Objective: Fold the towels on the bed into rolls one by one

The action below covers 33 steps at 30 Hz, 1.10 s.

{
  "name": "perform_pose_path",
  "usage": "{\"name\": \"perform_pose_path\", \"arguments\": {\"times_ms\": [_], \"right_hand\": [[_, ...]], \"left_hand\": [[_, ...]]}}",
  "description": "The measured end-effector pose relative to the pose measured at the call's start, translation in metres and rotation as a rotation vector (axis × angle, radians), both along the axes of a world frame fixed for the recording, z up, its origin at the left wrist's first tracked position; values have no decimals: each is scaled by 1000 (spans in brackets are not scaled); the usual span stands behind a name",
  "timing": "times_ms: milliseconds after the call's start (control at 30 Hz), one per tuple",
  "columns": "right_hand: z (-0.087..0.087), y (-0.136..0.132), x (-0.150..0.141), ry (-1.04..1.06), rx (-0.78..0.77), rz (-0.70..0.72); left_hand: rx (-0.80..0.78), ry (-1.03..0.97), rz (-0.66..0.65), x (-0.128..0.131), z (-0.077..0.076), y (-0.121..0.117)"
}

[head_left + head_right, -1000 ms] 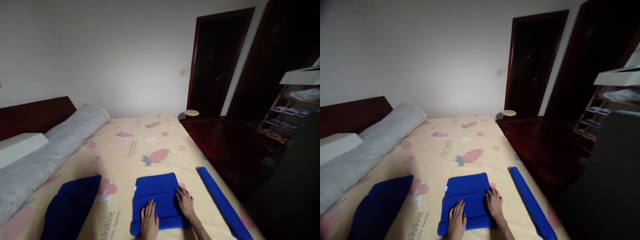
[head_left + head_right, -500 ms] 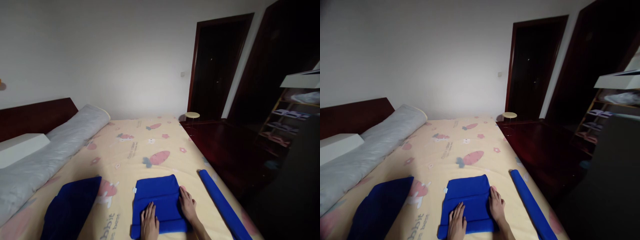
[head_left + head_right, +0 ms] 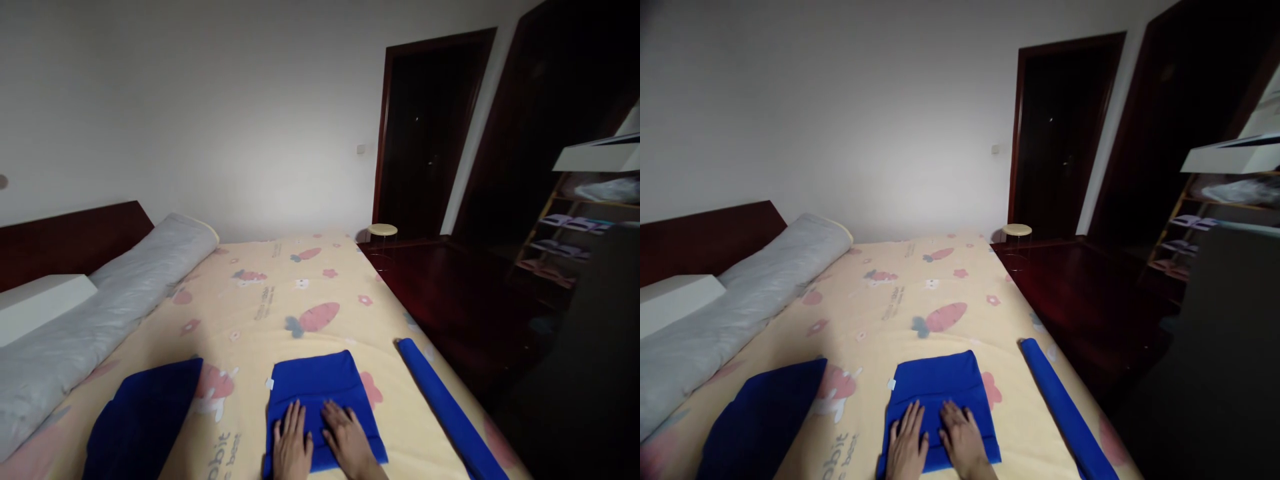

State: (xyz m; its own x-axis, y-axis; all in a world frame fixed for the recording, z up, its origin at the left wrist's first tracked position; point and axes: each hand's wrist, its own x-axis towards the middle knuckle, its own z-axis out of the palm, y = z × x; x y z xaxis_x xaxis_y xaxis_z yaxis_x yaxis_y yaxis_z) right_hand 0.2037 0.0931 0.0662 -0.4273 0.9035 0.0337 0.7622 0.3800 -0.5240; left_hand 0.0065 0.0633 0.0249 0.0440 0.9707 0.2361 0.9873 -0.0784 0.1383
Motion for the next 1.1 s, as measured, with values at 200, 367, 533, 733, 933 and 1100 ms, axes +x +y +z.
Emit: {"name": "perform_pose_path", "arguments": {"times_ms": [200,367,533,733,933,1100], "right_hand": [[-17,7,40,-114,104,-383],[2,-7,0,-4,22,-12],[1,9,0,-43,-14,-15],[-18,25,51,-131,103,-347],[-6,-12,26,67,179,-202],[-19,-44,17,107,210,88]], "left_hand": [[81,40,135,-34,11,-7],[51,-139,-75,20,9,1],[-73,-155,-114,20,12,7],[96,6,126,-58,10,-4],[410,-8,-24,-32,-9,-15],[602,-67,-385,19,-50,-33]]}}
